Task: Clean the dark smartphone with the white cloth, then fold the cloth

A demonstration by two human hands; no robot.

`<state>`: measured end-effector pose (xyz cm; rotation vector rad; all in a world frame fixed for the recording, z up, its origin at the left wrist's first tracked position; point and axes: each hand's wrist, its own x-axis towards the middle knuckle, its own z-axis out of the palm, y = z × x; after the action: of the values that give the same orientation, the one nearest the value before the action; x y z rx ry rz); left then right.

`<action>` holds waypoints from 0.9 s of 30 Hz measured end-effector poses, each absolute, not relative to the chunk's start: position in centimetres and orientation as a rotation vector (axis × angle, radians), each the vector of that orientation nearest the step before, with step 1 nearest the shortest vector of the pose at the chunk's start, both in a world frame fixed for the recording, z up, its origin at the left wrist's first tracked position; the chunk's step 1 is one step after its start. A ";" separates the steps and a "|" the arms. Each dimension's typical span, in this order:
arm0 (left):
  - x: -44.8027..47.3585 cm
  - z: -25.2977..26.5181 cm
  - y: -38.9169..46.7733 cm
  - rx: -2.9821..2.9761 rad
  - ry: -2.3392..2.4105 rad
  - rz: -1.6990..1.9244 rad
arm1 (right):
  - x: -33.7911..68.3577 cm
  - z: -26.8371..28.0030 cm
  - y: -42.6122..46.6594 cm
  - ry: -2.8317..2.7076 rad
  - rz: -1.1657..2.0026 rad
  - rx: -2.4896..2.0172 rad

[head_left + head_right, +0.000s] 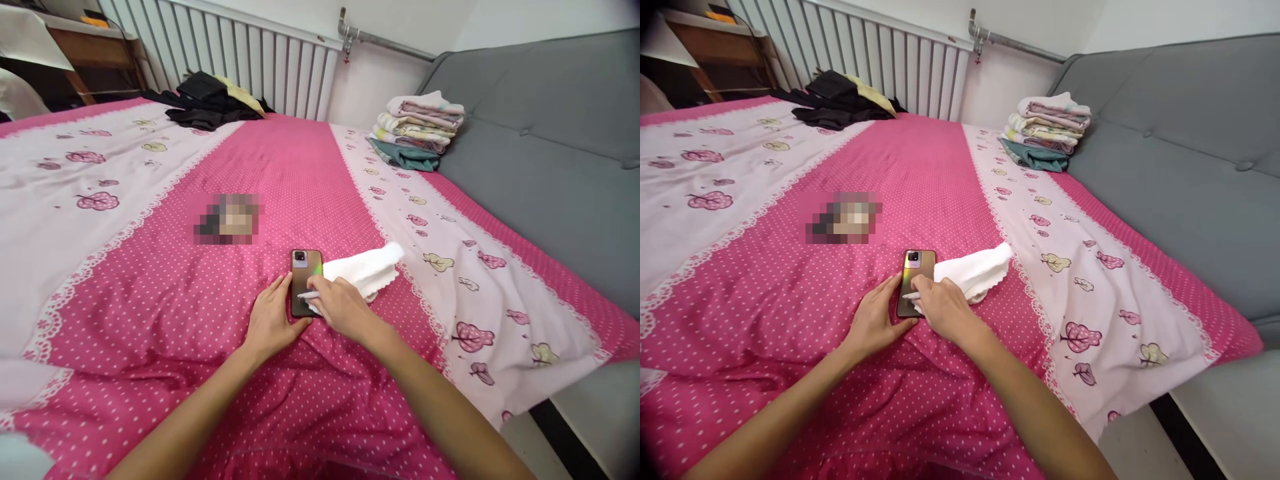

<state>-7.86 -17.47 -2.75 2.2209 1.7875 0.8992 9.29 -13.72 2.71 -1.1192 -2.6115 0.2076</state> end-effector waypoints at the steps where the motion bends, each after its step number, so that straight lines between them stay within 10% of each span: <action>1: -7.8 -2.7 -17.4 2.216 1.781 0.910 | 9.1 2.1 -13.6 -2.565 0.199 -1.100; 27: -7.3 -3.0 -18.2 2.402 1.823 0.796 | 10.2 -0.3 -13.2 -2.490 0.150 -1.032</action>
<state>-7.27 -18.15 -2.95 2.4022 1.8227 0.7964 10.18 -13.16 -0.32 -1.0324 -2.4898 0.1504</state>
